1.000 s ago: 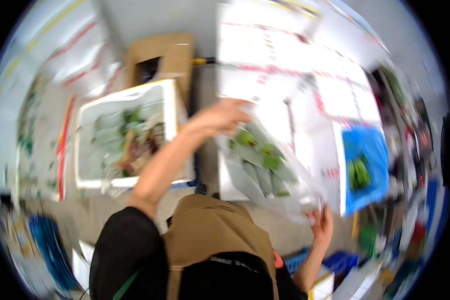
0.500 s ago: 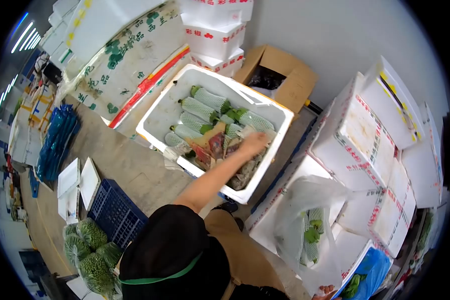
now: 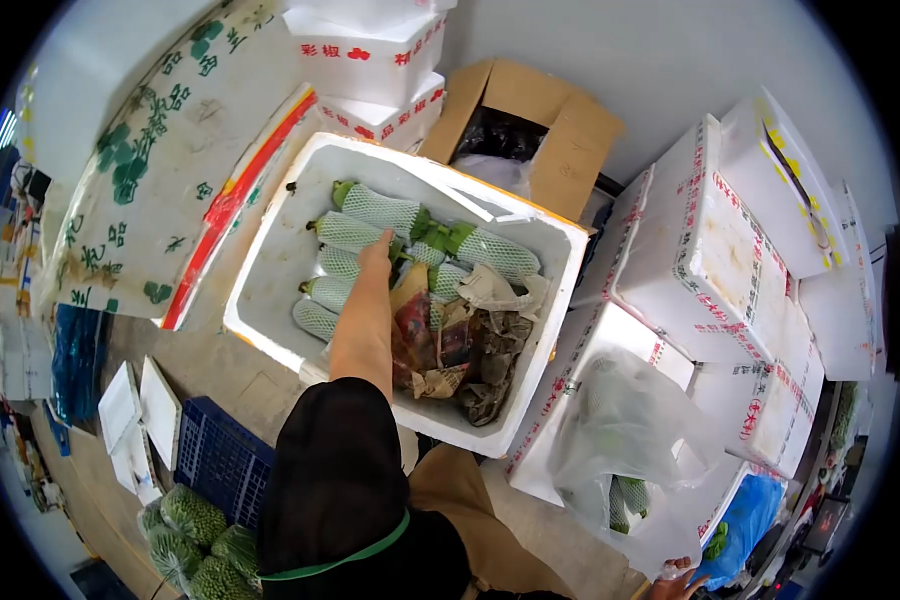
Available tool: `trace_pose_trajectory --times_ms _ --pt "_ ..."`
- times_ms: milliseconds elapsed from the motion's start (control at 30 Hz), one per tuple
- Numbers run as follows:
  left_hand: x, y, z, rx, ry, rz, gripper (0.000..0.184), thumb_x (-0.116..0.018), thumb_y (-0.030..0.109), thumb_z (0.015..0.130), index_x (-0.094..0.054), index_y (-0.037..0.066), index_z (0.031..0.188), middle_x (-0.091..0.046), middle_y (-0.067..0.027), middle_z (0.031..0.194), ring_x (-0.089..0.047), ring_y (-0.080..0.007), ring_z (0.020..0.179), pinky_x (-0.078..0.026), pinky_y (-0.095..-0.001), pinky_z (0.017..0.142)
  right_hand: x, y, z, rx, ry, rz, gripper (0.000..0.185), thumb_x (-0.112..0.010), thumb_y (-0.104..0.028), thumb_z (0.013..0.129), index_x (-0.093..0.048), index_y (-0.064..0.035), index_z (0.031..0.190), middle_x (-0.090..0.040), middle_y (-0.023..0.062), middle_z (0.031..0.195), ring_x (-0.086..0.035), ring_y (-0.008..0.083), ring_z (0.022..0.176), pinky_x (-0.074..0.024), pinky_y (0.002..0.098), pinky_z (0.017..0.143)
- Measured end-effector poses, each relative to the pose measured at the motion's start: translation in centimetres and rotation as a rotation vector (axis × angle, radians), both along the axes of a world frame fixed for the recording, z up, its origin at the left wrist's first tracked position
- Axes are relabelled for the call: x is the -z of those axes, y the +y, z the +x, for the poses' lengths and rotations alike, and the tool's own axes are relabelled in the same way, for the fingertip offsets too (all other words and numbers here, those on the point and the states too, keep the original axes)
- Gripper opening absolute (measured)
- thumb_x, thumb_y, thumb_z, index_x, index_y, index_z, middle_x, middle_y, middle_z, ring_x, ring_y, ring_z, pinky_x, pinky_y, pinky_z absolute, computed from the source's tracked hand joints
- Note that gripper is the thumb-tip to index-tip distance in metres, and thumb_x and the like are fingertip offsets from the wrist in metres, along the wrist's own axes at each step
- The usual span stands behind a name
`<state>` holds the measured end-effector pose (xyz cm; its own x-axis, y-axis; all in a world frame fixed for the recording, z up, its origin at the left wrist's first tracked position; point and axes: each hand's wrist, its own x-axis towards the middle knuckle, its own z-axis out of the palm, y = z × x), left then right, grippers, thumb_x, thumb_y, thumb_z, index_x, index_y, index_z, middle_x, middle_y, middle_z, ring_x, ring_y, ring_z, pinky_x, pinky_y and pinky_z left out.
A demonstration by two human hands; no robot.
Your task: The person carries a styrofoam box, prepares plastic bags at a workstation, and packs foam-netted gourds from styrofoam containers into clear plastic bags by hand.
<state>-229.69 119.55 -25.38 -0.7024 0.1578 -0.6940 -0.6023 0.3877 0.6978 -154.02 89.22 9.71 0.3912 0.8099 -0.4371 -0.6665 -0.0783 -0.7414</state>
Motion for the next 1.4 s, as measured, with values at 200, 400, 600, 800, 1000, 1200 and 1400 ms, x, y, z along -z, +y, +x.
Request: trace_pose_trajectory --times_ms 200,400,600,800,1000,1200,1400 --pt "2.4 -0.5 -1.5 -0.202 -0.166 0.333 0.052 -0.080 0.014 0.062 -0.054 -0.006 0.103 -0.057 -0.0168 0.106 -0.060 -0.0278 0.084 -0.051 -0.0397 0.066 3.5 -0.1 2.6 0.321 -0.147 -0.128 0.042 -0.051 -0.046 0.088 -0.050 -0.0124 0.113 -0.042 0.0005 0.073 -0.041 0.0130 0.063 -0.0400 0.0344 0.068" --pt "-2.0 -1.8 -3.2 0.059 -0.626 0.354 0.028 -0.068 0.043 0.068 -0.056 0.018 0.074 -0.060 -0.0006 0.071 -0.058 -0.0195 0.061 -0.045 -0.0343 0.047 3.2 -1.6 2.3 0.132 -0.218 -0.020 0.035 -0.052 -0.039 0.088 -0.056 -0.0071 0.101 -0.058 0.0099 0.095 -0.054 0.0214 0.083 -0.0430 0.0399 0.083" --pt "-11.0 -4.6 -1.4 0.145 -0.501 0.891 0.049 -0.060 0.024 0.074 -0.049 -0.003 0.113 -0.052 -0.0229 0.115 -0.050 -0.0386 0.108 -0.045 -0.0529 0.087 2.5 -1.7 0.0 0.011 -0.006 0.148 0.032 -0.052 -0.042 0.088 -0.056 -0.0171 0.107 -0.060 0.0119 0.088 -0.055 0.0232 0.074 -0.0417 0.0456 0.080" --pt "-31.0 -10.1 16.2 0.970 -0.497 1.076 0.072 -0.072 0.020 0.064 -0.041 -0.003 0.124 -0.053 -0.0232 0.113 -0.051 -0.0380 0.107 -0.044 -0.0508 0.089 1.7 -1.0 -2.7 0.009 0.101 0.221 0.057 -0.051 -0.055 0.084 -0.045 -0.0168 0.125 -0.037 -0.0001 0.068 -0.034 0.0120 0.058 -0.0312 0.0302 0.064" --pt "-38.6 -12.1 36.2 2.098 -0.403 0.735 0.080 -0.077 0.015 0.055 -0.045 -0.004 0.125 -0.055 -0.0138 0.115 -0.055 -0.0203 0.100 -0.041 -0.0302 0.090 2.4 -2.0 -0.6 -0.001 0.155 0.323 0.069 -0.051 -0.059 0.082 -0.033 -0.0185 0.135 -0.037 -0.0004 0.067 -0.031 0.0097 0.053 -0.0272 0.0264 0.057" --pt "-28.1 -12.5 51.2 2.502 -0.423 0.128 0.061 -0.073 0.017 0.059 -0.054 -0.005 0.112 -0.062 -0.0108 0.097 -0.058 -0.0184 0.084 -0.047 -0.0267 0.074 2.9 -3.6 2.0 -0.054 0.131 0.331 0.075 -0.051 -0.060 0.080 -0.026 -0.0204 0.139 -0.036 -0.0001 0.064 -0.030 0.0091 0.048 -0.0260 0.0260 0.053" --pt "-19.9 -6.5 60.5 2.786 0.493 0.510 0.053 -0.069 0.018 0.059 -0.056 0.001 0.107 -0.062 -0.0159 0.095 -0.059 -0.0266 0.085 -0.048 -0.0333 0.075 3.6 -3.0 3.1 -0.080 0.107 0.368 0.078 -0.053 -0.059 0.079 -0.024 -0.0198 0.140 -0.035 0.0002 0.060 -0.029 0.0094 0.044 -0.0259 0.0261 0.051"
